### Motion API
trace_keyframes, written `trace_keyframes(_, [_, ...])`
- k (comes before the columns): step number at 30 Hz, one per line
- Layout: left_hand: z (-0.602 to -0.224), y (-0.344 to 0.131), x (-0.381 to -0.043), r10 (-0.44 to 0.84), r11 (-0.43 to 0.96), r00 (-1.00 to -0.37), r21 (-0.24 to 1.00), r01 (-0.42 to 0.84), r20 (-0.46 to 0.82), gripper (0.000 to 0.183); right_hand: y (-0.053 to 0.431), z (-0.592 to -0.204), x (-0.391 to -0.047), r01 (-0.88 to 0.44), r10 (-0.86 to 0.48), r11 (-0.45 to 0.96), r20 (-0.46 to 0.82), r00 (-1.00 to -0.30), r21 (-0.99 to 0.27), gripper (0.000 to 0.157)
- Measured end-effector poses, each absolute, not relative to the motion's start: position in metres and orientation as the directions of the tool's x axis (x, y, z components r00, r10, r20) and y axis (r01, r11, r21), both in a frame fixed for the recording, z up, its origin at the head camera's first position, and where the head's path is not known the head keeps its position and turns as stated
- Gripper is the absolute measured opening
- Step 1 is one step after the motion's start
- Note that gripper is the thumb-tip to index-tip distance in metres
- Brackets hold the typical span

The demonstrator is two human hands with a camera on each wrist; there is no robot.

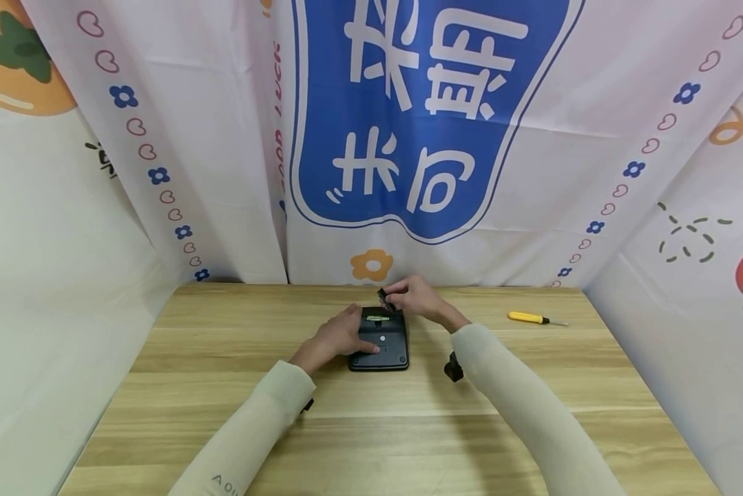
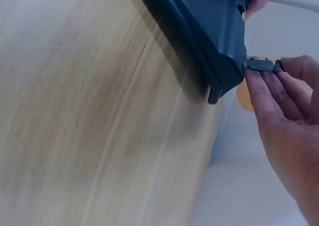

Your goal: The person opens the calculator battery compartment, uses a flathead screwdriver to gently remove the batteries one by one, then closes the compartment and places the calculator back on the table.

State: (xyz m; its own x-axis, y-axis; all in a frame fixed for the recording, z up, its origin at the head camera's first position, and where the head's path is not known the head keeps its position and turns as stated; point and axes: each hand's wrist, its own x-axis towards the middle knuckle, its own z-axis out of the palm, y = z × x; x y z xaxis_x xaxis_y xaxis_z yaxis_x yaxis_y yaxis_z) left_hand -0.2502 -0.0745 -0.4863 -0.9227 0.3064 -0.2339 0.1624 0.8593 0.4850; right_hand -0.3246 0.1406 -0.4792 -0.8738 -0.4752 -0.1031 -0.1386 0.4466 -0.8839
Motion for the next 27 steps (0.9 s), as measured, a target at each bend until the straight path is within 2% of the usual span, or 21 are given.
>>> trace_keyframes(6, [-0.488, -0.075, -0.251, 0.301, 0.863, -0.922, 0.48, 0.156, -0.242, 0.103, 0.142, -0.481, -0.325, 0.119, -0.416, 0.234, -0.21, -0.885, -0.965, 0.031])
trace_keyframes(12, [-0.487, -0.074, -0.251, 0.298, 0.866, -0.921, 0.478, 0.149, -0.252, 0.105, 0.141, -0.481, -0.328, 0.248, -0.405, 0.079, -0.259, -0.877, -0.965, 0.035])
trace_keyframes(18, [-0.486, -0.075, -0.25, 0.302, 0.86, -0.921, 0.487, 0.152, -0.246, 0.103, 0.143, -0.481, -0.329, 0.318, -0.375, 0.013, -0.299, -0.877, -0.948, 0.033])
trace_keyframes(27, [-0.485, -0.076, -0.248, 0.31, 0.854, -0.923, 0.494, 0.164, -0.229, 0.101, 0.152, -0.481, -0.328, 0.335, -0.371, 0.008, -0.314, -0.874, -0.942, 0.033])
